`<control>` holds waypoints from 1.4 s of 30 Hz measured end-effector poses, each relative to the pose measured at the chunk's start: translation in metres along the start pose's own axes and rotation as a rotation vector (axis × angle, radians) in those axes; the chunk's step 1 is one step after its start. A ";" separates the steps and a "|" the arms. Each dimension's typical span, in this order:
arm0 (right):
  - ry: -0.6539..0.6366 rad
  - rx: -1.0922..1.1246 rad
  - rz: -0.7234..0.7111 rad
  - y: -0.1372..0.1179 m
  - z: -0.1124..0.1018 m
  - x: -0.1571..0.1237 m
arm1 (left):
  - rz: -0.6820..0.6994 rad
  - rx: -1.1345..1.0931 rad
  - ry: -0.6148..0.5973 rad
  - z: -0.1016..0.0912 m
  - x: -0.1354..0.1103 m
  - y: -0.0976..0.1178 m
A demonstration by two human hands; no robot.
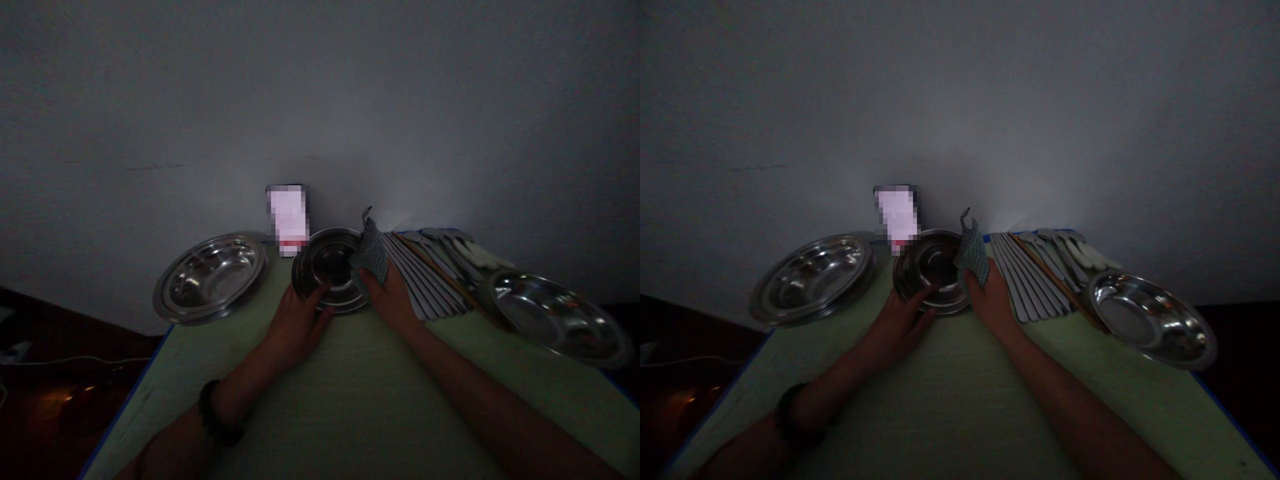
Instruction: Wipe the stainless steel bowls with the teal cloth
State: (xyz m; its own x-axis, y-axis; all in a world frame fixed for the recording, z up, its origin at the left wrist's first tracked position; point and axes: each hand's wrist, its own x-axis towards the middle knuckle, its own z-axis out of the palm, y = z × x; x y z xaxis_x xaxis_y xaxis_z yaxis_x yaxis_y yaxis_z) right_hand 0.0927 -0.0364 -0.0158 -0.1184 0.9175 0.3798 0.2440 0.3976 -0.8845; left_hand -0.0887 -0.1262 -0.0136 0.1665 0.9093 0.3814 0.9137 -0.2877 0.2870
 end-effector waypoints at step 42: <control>-0.256 -0.427 -0.339 -0.128 -0.068 0.057 | -0.181 -0.068 -0.075 -0.122 0.105 0.068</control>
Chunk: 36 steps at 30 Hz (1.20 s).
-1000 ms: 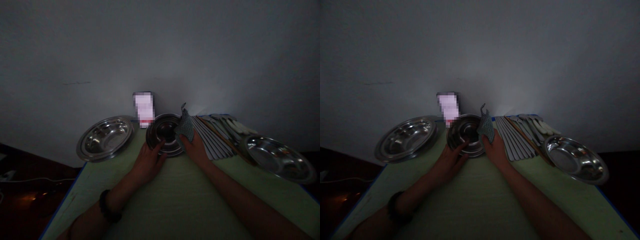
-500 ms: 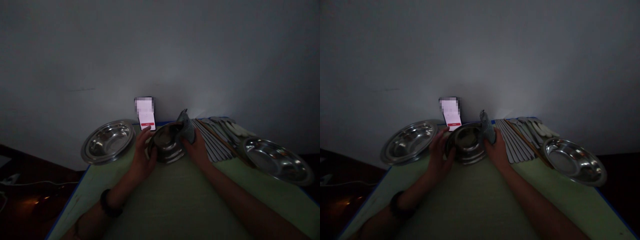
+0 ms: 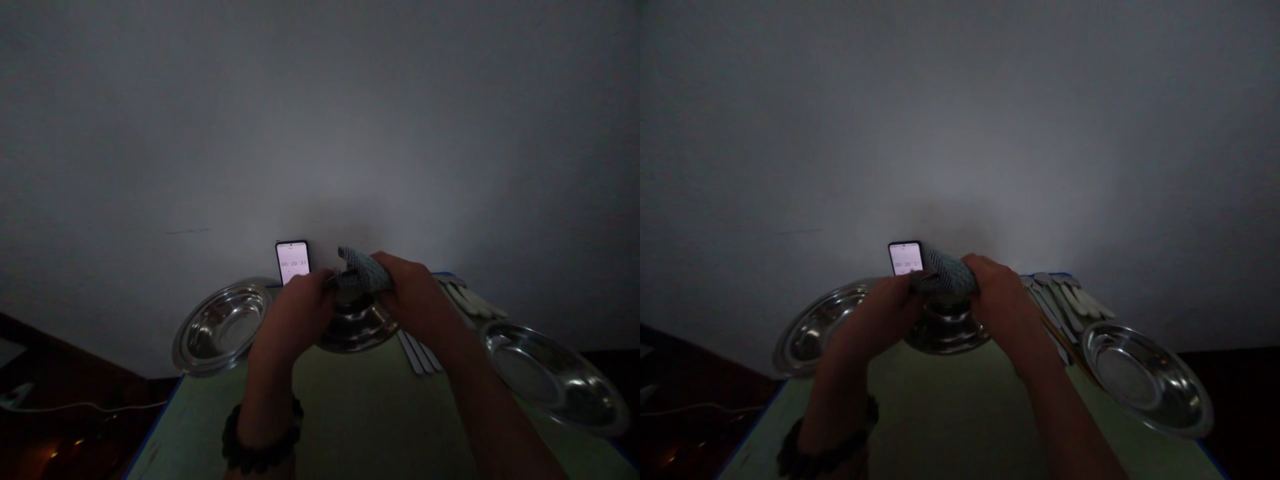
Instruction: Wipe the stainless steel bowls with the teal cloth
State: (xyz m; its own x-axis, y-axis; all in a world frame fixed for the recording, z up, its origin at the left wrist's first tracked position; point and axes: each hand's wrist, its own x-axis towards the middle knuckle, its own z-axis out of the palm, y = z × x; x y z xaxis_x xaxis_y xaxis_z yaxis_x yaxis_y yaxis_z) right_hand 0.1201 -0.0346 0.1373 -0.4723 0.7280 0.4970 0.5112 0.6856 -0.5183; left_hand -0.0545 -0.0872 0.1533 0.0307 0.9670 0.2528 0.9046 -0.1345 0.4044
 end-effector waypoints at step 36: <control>-0.036 0.239 0.030 0.032 0.027 0.004 | -0.120 -0.531 0.098 0.026 0.028 -0.034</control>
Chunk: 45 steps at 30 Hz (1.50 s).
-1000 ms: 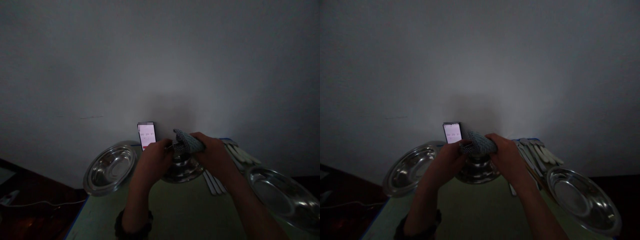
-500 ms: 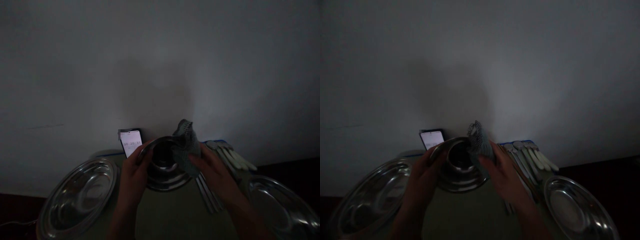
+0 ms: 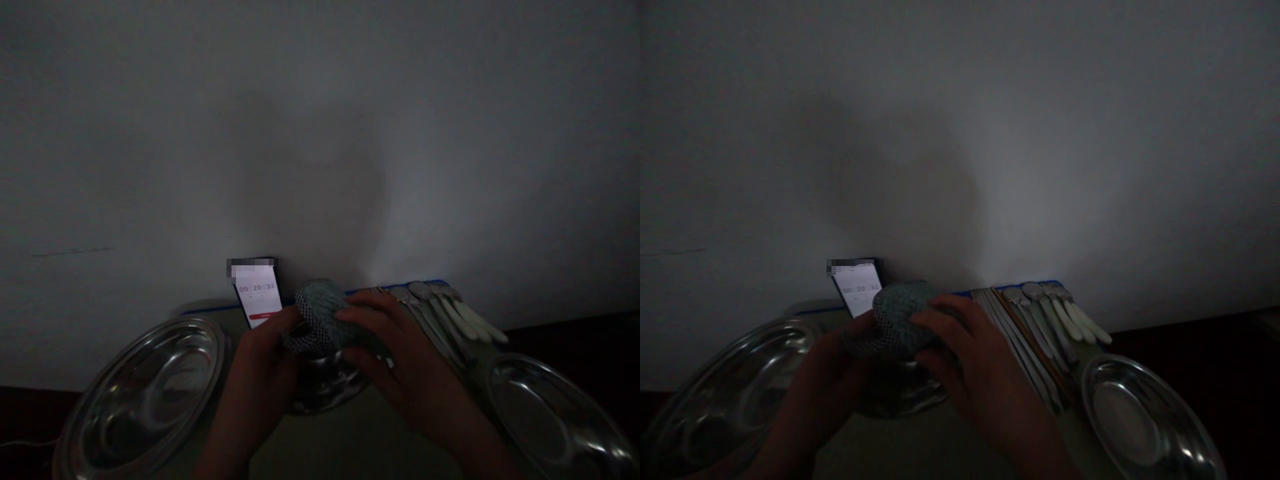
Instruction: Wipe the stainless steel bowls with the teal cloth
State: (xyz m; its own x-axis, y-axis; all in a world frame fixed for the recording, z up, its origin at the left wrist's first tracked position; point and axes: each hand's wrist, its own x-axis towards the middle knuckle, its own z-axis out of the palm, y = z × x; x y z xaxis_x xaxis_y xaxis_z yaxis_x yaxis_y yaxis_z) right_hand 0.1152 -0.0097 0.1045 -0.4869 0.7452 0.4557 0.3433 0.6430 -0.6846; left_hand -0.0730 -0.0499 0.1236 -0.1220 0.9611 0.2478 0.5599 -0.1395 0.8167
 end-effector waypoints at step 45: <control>0.432 0.370 0.668 -0.008 0.054 0.005 | -0.439 -0.335 0.587 0.012 -0.001 0.005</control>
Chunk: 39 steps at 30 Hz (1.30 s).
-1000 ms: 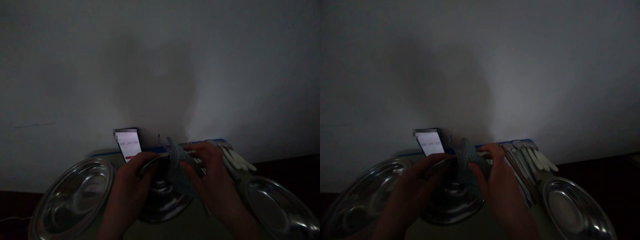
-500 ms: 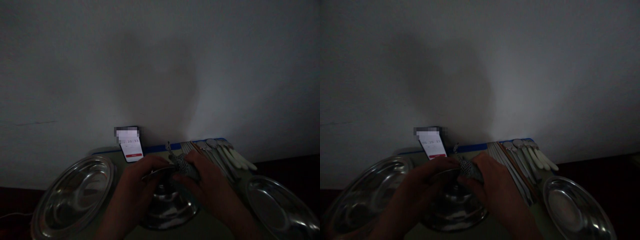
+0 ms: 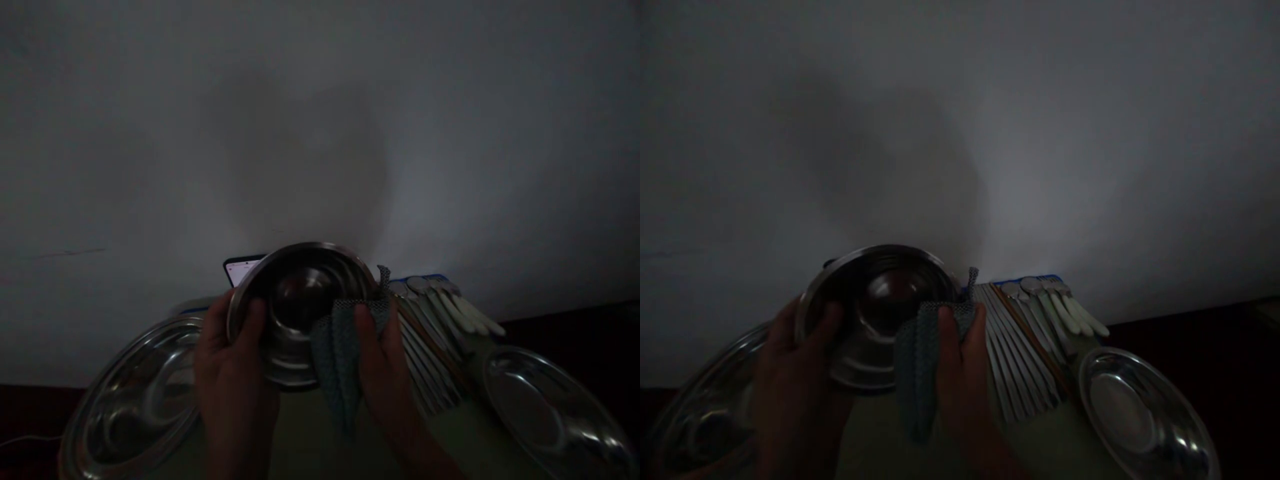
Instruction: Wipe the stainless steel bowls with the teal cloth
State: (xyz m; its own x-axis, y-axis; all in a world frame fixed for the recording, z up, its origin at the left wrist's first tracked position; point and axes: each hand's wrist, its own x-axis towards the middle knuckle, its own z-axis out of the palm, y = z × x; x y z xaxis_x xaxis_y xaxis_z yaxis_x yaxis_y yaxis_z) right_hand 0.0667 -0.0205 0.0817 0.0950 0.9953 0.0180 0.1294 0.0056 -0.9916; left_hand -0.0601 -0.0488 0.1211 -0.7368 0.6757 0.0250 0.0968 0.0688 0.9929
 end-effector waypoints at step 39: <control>-0.177 0.886 0.216 -0.031 -0.023 -0.010 | 0.386 0.060 -0.087 -0.001 -0.029 0.021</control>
State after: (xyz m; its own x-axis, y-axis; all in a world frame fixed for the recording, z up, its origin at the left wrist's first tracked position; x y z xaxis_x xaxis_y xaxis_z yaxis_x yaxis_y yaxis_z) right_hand 0.0840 -0.0327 0.1154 -0.1321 0.9832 -0.1259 -0.6820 -0.1823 -0.7083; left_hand -0.0373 -0.0674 0.1409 -0.5795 0.7197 0.3825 0.3967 -0.1609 0.9037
